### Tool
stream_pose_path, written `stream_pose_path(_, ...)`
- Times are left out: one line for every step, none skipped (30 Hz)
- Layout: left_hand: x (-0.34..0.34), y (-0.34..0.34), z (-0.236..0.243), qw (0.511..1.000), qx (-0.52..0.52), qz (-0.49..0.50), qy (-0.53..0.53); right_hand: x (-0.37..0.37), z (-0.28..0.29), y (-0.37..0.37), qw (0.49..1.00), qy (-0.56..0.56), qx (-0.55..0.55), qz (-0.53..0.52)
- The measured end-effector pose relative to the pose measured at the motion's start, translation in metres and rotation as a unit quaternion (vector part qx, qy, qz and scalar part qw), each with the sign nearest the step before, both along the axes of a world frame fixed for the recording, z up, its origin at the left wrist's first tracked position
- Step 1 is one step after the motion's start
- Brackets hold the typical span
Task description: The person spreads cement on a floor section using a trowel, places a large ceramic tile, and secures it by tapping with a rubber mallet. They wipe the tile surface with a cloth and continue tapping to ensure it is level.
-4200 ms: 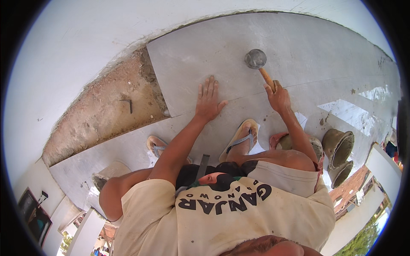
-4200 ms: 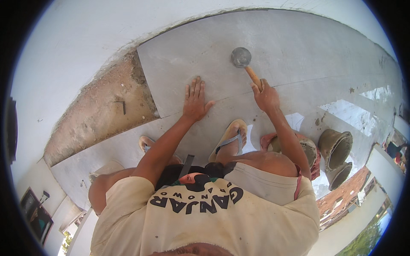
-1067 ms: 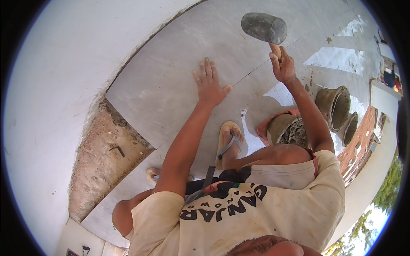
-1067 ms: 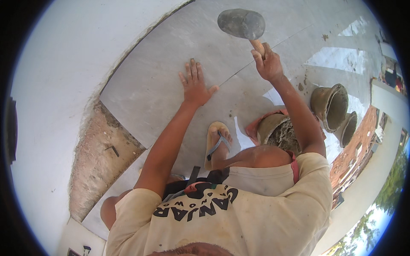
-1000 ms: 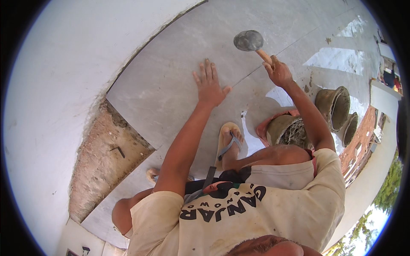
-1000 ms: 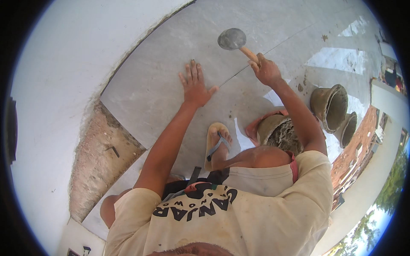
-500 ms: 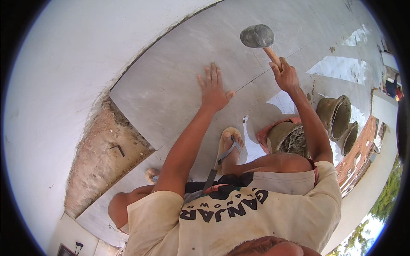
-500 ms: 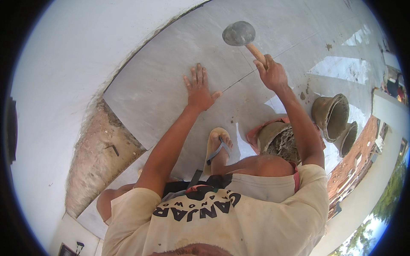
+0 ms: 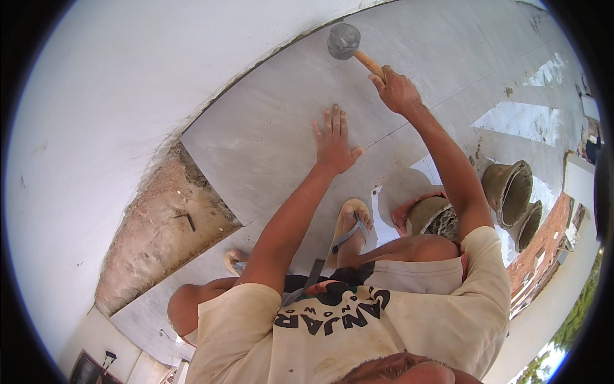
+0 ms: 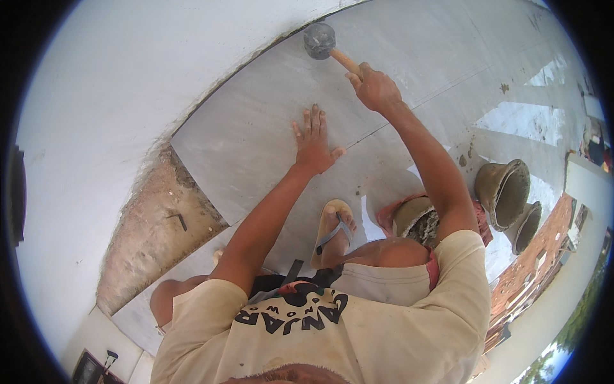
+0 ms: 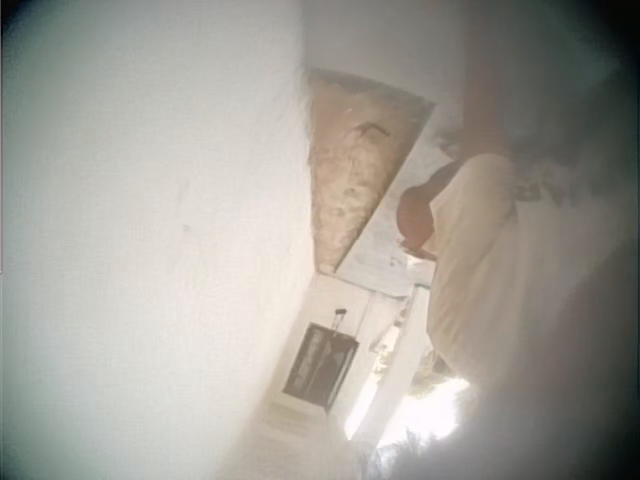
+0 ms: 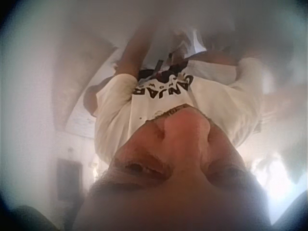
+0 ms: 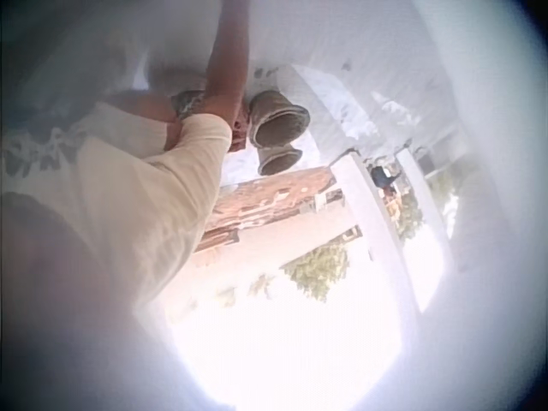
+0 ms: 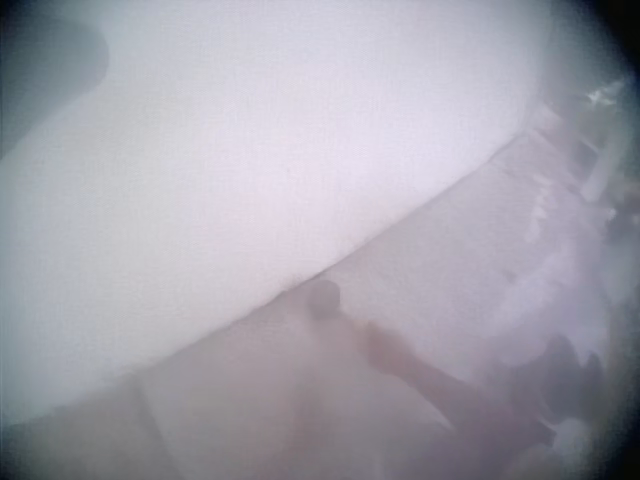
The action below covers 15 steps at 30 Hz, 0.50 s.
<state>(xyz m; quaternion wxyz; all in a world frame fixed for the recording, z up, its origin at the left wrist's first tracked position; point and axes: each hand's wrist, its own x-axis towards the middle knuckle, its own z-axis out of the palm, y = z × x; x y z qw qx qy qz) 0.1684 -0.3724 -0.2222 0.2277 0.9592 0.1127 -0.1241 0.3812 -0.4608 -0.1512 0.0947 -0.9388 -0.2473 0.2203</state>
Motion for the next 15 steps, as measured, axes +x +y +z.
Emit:
stream_pose_path(0.000, 0.003, 0.000, 1.000, 0.000, 0.003, -0.005, 0.001, 0.008, 0.010, 1.000, 0.012, -0.016, 0.009)
stream_pose_path(-0.004, 0.003, -0.002, 1.000, -0.005, 0.004, -0.009, -0.001, 0.012, 0.015, 0.999, 0.025, -0.036, 0.017)
stream_pose_path(0.000, 0.004, -0.003, 1.000, -0.009, 0.003, -0.021, -0.001, 0.007, 0.013, 0.999, 0.011, -0.035, 0.014)
stream_pose_path(0.003, 0.004, -0.003, 0.999, -0.017, 0.000, -0.029, -0.003, -0.007, 0.007, 0.999, -0.004, -0.034, 0.011)
stream_pose_path(0.001, 0.001, -0.005, 0.999, -0.024, 0.001, -0.029, -0.008, -0.010, 0.008, 0.999, -0.011, -0.032, 0.013)
stream_pose_path(-0.001, 0.002, -0.007, 0.999, -0.032, 0.001, -0.030, -0.007, -0.011, 0.009, 0.999, -0.007, -0.033, 0.010)
stream_pose_path(-0.003, 0.007, -0.010, 0.998, -0.046, 0.003, -0.045, -0.005, -0.012, 0.010, 0.999, -0.004, -0.033, 0.007)
stream_pose_path(-0.004, 0.014, -0.012, 0.996, -0.061, 0.003, -0.060, -0.006, -0.007, 0.014, 0.999, 0.000, -0.034, 0.003)
stream_pose_path(-0.006, 0.021, -0.014, 0.994, -0.075, 0.003, -0.074, -0.006, -0.001, 0.017, 0.999, 0.001, -0.032, 0.008)
stream_pose_path(-0.011, 0.032, -0.015, 0.996, -0.053, 0.036, -0.056, -0.006, 0.006, 0.020, 0.999, 0.003, -0.030, 0.013)
stream_pose_path(-0.016, 0.046, -0.008, 0.997, -0.036, 0.062, -0.036, -0.005, 0.014, 0.017, 0.999, 0.005, -0.032, 0.011)
stream_pose_path(-0.022, 0.059, -0.001, 0.996, -0.019, 0.089, -0.013, -0.007, 0.019, 0.015, 1.000, -0.003, -0.014, 0.010)
stream_pose_path(-0.031, 0.068, 0.006, 0.997, -0.015, 0.079, 0.007, -0.011, 0.025, 0.012, 1.000, -0.009, -0.001, 0.010)
stream_pose_path(-0.035, 0.078, 0.012, 0.997, -0.011, 0.069, 0.026, -0.014, 0.033, 0.011, 1.000, -0.015, 0.013, 0.010)
stream_pose_path(-0.040, 0.081, 0.016, 0.997, -0.007, 0.061, 0.046, -0.020, 0.046, 0.014, 0.999, -0.006, 0.038, 0.002)
